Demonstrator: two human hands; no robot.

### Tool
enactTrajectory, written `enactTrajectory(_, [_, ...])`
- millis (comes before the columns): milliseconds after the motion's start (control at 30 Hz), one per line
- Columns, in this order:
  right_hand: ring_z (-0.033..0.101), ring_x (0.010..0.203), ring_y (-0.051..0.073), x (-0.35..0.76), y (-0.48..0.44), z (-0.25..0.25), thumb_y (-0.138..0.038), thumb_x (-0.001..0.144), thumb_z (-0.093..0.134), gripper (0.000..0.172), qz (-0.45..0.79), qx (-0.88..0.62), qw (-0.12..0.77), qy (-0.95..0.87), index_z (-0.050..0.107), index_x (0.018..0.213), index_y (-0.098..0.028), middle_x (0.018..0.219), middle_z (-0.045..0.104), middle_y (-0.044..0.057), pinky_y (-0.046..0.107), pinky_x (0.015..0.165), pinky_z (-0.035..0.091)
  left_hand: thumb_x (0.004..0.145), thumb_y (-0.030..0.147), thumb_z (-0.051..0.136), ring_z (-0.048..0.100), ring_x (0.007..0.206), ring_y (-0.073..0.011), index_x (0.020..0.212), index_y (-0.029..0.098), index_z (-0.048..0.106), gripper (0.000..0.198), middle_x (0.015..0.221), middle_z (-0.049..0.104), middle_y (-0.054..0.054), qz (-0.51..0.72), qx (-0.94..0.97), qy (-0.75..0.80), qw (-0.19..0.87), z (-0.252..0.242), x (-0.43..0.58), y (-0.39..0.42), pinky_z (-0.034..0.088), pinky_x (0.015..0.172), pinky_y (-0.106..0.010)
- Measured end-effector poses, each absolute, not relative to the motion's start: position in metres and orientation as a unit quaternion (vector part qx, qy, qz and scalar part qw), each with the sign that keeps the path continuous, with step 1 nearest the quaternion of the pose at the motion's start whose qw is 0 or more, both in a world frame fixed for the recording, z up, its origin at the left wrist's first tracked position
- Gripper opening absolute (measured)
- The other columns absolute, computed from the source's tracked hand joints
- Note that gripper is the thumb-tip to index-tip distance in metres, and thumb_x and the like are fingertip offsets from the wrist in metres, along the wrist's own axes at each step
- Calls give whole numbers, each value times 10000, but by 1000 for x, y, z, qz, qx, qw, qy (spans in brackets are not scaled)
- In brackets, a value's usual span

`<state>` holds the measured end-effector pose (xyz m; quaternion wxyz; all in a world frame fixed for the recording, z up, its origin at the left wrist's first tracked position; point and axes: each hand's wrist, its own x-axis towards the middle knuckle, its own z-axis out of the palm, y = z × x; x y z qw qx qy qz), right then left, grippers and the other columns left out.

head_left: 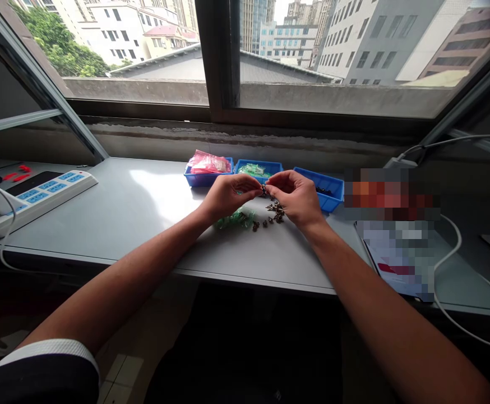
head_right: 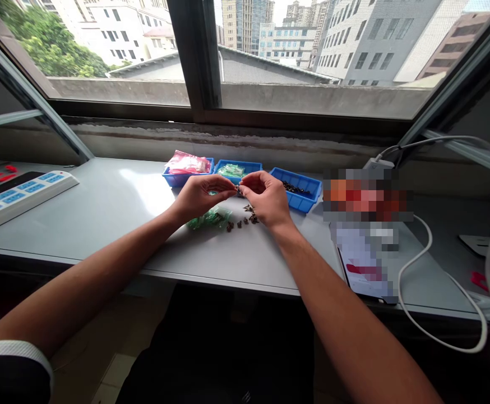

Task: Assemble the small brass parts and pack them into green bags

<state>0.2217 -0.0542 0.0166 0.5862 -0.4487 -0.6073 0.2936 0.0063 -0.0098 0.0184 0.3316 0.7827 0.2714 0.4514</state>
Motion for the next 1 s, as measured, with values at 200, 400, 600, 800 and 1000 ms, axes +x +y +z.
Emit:
enactTrajectory(200, [794, 883, 243, 218, -59, 21, -368, 816, 907, 227, 308, -473, 547, -618, 787, 950, -229, 939, 831, 46, 393, 815, 662, 946, 385, 876, 855, 1022, -259, 1082, 174, 887, 251, 1083, 886, -95, 465, 775, 264, 337, 20, 7, -8, 692, 1015, -409])
enactTrajectory(400, [744, 821, 214, 216, -62, 21, -271, 827, 795, 206, 239, -493, 510, -663, 773, 1029, -232, 909, 792, 21, 378, 815, 623, 956, 398, 870, 847, 1024, -258, 1089, 171, 887, 263, 1088, 886, -99, 452, 782, 261, 339, 19, 7, -9, 675, 986, -382])
enactTrajectory(600, [712, 797, 208, 216, -63, 22, -243, 866, 734, 196, 199, -496, 490, -689, 836, 1033, -235, 916, 793, 30, 381, 811, 607, 981, 563, 838, 801, 873, -220, 1034, 149, 852, 418, 953, 854, -100, 443, 773, 300, 342, 22, 7, -10, 619, 787, -315])
enactTrajectory(800, [784, 872, 240, 217, -62, 23, -313, 894, 836, 140, 210, -495, 539, -649, 810, 1003, -229, 943, 838, 45, 389, 826, 652, 997, 591, 825, 793, 806, -195, 1104, 141, 856, 463, 928, 852, -99, 429, 775, 310, 346, 25, 6, -14, 603, 740, -290])
enactTrajectory(1000, [835, 989, 251, 217, -63, 19, -177, 932, 755, 207, 191, -444, 518, -706, 858, 1098, -245, 1075, 878, 43, 409, 937, 677, 920, 505, 926, 811, 834, -204, 1092, 148, 887, 398, 944, 871, -100, 438, 756, 293, 388, 18, 6, -8, 656, 805, -319])
